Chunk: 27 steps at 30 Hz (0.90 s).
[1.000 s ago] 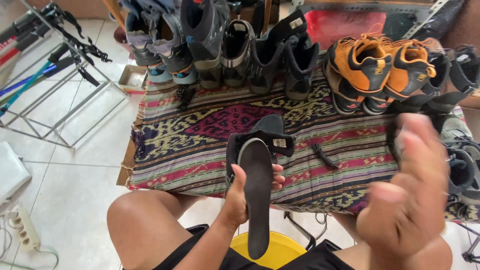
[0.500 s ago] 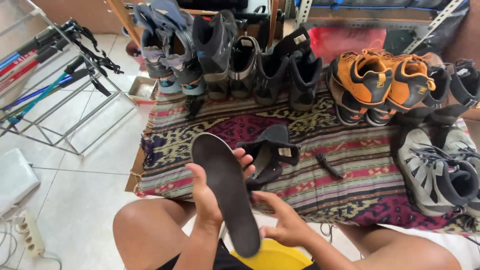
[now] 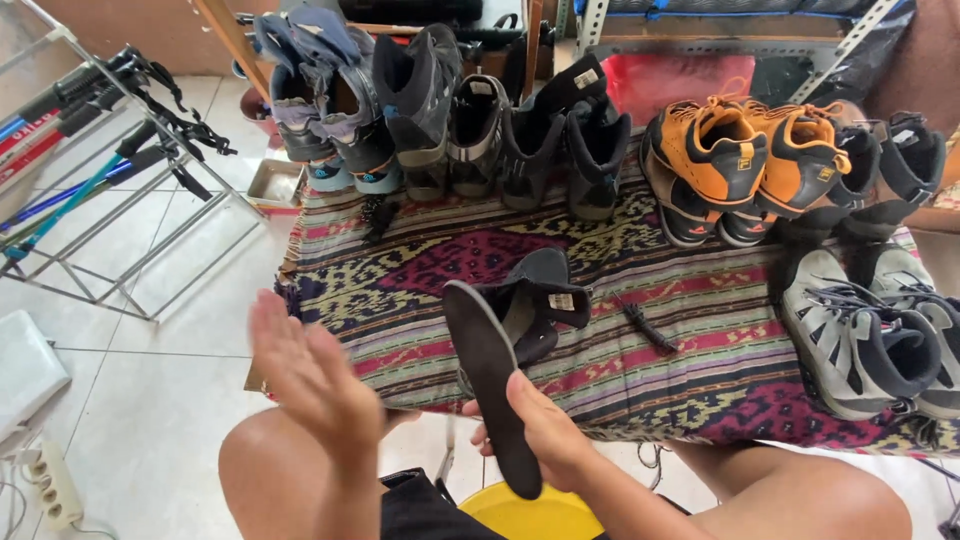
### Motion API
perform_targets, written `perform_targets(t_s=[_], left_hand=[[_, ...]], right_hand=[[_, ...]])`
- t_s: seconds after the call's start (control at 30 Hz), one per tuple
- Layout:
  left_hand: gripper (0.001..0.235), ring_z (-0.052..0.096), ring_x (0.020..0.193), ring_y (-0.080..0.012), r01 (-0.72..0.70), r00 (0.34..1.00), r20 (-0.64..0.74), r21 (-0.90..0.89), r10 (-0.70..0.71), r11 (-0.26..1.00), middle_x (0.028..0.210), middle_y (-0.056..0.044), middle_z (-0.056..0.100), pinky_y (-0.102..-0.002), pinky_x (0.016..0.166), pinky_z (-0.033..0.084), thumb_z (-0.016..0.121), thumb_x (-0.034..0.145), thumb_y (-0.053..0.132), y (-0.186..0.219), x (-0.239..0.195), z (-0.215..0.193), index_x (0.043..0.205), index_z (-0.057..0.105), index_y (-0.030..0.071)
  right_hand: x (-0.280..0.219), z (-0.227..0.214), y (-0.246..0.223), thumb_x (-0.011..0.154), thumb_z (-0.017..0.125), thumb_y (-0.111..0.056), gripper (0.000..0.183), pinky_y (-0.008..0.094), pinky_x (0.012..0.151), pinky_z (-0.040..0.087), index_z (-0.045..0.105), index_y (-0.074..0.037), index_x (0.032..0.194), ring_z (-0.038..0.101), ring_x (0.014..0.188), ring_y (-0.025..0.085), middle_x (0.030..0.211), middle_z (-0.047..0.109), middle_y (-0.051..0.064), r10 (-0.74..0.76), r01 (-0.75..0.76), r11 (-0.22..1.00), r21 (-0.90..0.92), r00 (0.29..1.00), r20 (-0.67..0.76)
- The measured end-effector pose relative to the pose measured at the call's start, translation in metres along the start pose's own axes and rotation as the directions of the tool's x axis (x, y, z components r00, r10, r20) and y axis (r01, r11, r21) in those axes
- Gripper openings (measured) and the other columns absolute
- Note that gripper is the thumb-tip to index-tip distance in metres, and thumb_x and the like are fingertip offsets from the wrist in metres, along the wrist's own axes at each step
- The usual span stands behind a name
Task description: The person unties the laces of a black shoe and removes the insole. They then insert a new insole into the shoe and press it down to fit. Finally, they tie the laces back together.
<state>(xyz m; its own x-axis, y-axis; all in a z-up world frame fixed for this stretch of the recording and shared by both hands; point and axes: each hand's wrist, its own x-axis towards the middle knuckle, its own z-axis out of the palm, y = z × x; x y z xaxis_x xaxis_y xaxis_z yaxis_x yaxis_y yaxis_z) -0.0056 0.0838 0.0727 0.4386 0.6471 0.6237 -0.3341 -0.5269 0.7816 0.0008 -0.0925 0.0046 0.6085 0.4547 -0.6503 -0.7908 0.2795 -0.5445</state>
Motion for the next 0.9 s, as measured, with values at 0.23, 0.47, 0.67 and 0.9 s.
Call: perform_targets(t_s=[0.23,0.47,0.67,0.9], left_hand=[[0.071,0.012,0.151,-0.0289,0.184,0.722,0.673,0.040,-0.163,0.982,0.162,-0.016,0.015,-0.044,0.122,0.004,0.017,0.100,0.055,-0.011,-0.139,0.016,0.152,0.022,0.007],[0.064,0.031,0.114,-0.0239,0.419,0.280,0.957,-0.052,-0.074,0.907,0.155,-0.015,0.028,-0.035,0.099,0.032,0.042,0.096,0.048,-0.019,-0.156,0.005,0.148,0.027,0.013],[0.079,0.053,0.121,-0.0217,0.805,0.471,0.850,-0.303,-0.237,0.511,0.133,-0.011,0.051,-0.037,0.101,0.043,0.047,0.091,0.062,0.018,-0.094,0.050,0.143,0.029,0.005],[0.091,0.065,0.086,-0.0254,0.965,0.246,0.843,-0.168,-0.479,0.200,0.100,-0.017,0.067,-0.038,0.085,0.054,0.029,0.080,0.071,-0.003,-0.063,0.044,0.123,0.060,-0.003]], right_hand=[[-0.027,0.051,-0.017,0.080,0.047,-0.049,0.071,0.037,0.095,0.047,0.061,-0.009,0.136,0.063,0.103,0.026,0.115,0.070,0.018,0.059,-0.041,0.996,0.085,0.975,-0.214],[-0.004,-0.044,-0.045,0.099,0.042,-0.031,0.041,0.030,0.070,0.049,0.050,-0.002,0.128,0.062,0.081,0.020,0.101,0.067,0.016,-0.709,0.680,0.701,-0.213,0.698,-0.104],[-0.018,-0.050,0.006,0.093,0.050,-0.026,0.071,0.040,0.110,0.028,0.019,-0.005,0.153,0.035,0.129,0.032,0.139,0.031,0.020,-0.773,0.581,0.052,-0.812,0.538,0.335],[0.011,-0.143,0.034,0.065,0.081,-0.073,0.055,0.045,0.062,0.047,0.075,-0.020,0.078,0.063,0.066,0.033,0.070,0.069,0.006,-0.313,0.266,-0.406,-0.874,0.858,0.407]])
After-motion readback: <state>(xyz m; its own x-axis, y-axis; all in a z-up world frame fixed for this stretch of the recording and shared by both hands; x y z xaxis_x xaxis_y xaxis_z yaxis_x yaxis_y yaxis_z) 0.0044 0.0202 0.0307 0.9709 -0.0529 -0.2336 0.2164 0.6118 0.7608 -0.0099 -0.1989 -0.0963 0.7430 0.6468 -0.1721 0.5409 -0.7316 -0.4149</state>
